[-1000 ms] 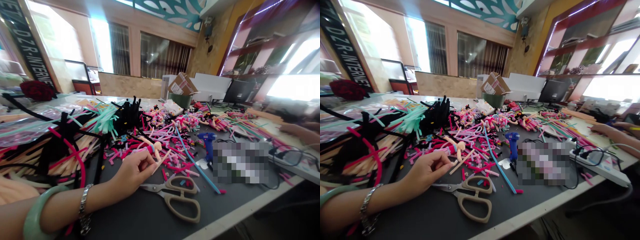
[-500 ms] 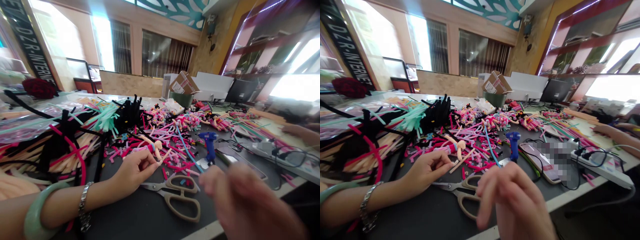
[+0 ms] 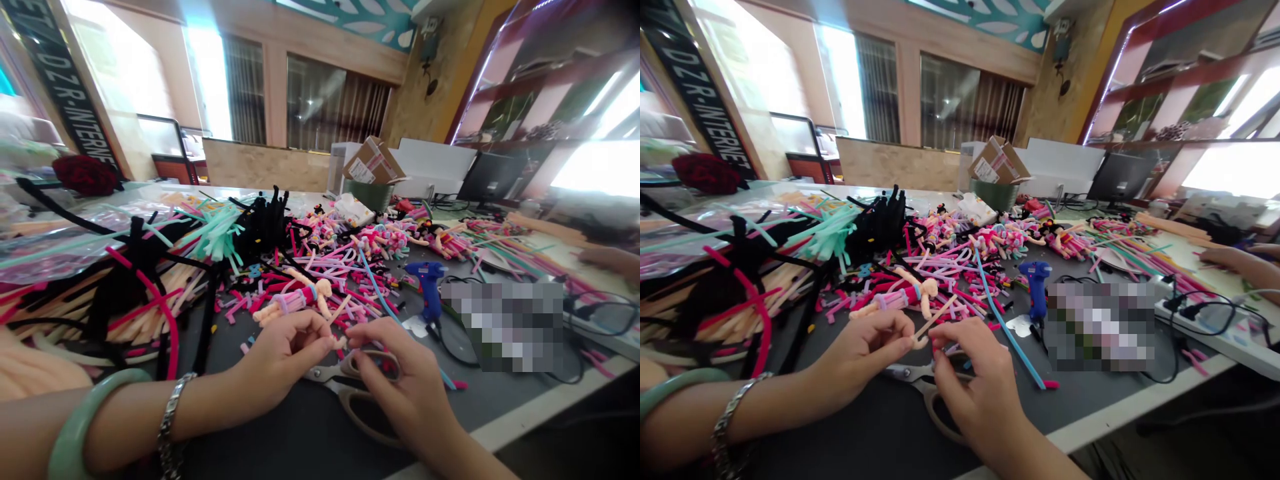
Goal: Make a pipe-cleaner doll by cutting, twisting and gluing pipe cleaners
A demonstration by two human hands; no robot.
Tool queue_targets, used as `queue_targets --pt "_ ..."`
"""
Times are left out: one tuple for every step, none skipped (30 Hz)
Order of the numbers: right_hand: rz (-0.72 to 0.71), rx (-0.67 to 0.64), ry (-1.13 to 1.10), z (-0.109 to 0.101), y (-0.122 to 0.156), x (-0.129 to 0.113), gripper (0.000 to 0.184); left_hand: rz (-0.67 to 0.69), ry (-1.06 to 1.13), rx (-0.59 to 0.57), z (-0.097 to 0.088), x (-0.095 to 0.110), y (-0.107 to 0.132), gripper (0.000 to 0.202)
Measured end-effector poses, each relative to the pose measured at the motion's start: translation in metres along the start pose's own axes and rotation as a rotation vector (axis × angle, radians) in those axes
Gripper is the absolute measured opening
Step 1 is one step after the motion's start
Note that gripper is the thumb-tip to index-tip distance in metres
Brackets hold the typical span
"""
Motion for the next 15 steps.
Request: queue_targets --pt "0.011 0.003 0.002 0.000 0.000 0.001 0.018 -0.006 0.007 -0.006 0.000 0.000 0.000 0.024" --pt "0.017 0.004 0.003 0.000 0.000 0.002 0.017 -0.008 0.012 -0.014 0.001 0.000 -0.001 0.023" --pt "0.017 0.002 0.004 0.001 0.000 0.003 0.015 -0.010 0.017 -0.023 0.002 0.000 -0.001 0.023" --pt "0.011 -0.002 0.009 0.001 0.000 0.002 0.013 -0.010 0.021 -0.035 0.003 0.000 -0.001 0.022" --pt "0.002 -0.008 0.017 0.002 0.000 0.001 0.012 -0.008 0.028 -0.047 0.004 0.000 0.000 0.021" --pt "-0.008 -0.015 0.023 0.002 0.001 0.000 0.011 -0.007 0.036 -0.060 0.006 0.000 0.000 0.021" --pt "-0.015 -0.022 0.028 0.003 0.001 -0.001 0.010 -0.005 0.043 -0.074 0.007 0.000 0.000 0.020" --pt "-0.023 -0.025 0.029 0.003 0.002 -0.002 0.009 -0.006 0.049 -0.089 0.009 0.000 0.000 0.021" --pt "-0.027 -0.026 0.026 0.003 0.002 -0.002 0.008 -0.010 0.054 -0.102 0.011 0.000 0.001 0.021" --pt "-0.030 -0.024 0.020 0.003 0.002 -0.002 0.008 -0.014 0.058 -0.109 0.012 0.000 0.001 0.022" --pt "-0.032 -0.021 0.013 0.002 0.002 -0.002 0.007 -0.021 0.060 -0.116 0.012 0.000 0.001 0.022" --pt "-0.032 -0.019 0.007 0.002 0.001 -0.001 0.007 -0.029 0.064 -0.122 0.013 0.000 0.001 0.023" --pt "-0.034 -0.019 0.002 0.002 0.001 -0.001 0.007 -0.035 0.071 -0.127 0.014 0.000 0.001 0.023" --pt "-0.037 -0.020 -0.004 0.002 0.001 0.000 0.007 -0.040 0.080 -0.134 0.014 0.000 0.002 0.023" --pt "-0.041 -0.022 -0.010 0.003 0.000 0.001 0.007 -0.043 0.090 -0.142 0.015 0.001 0.002 0.023"
Point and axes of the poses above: each hand's wrist, its own y-axis away from the middle knuckle, its own z-axis out of the palm, x = y × z, the point moved 9 cm from there along -y, towards the middle knuckle
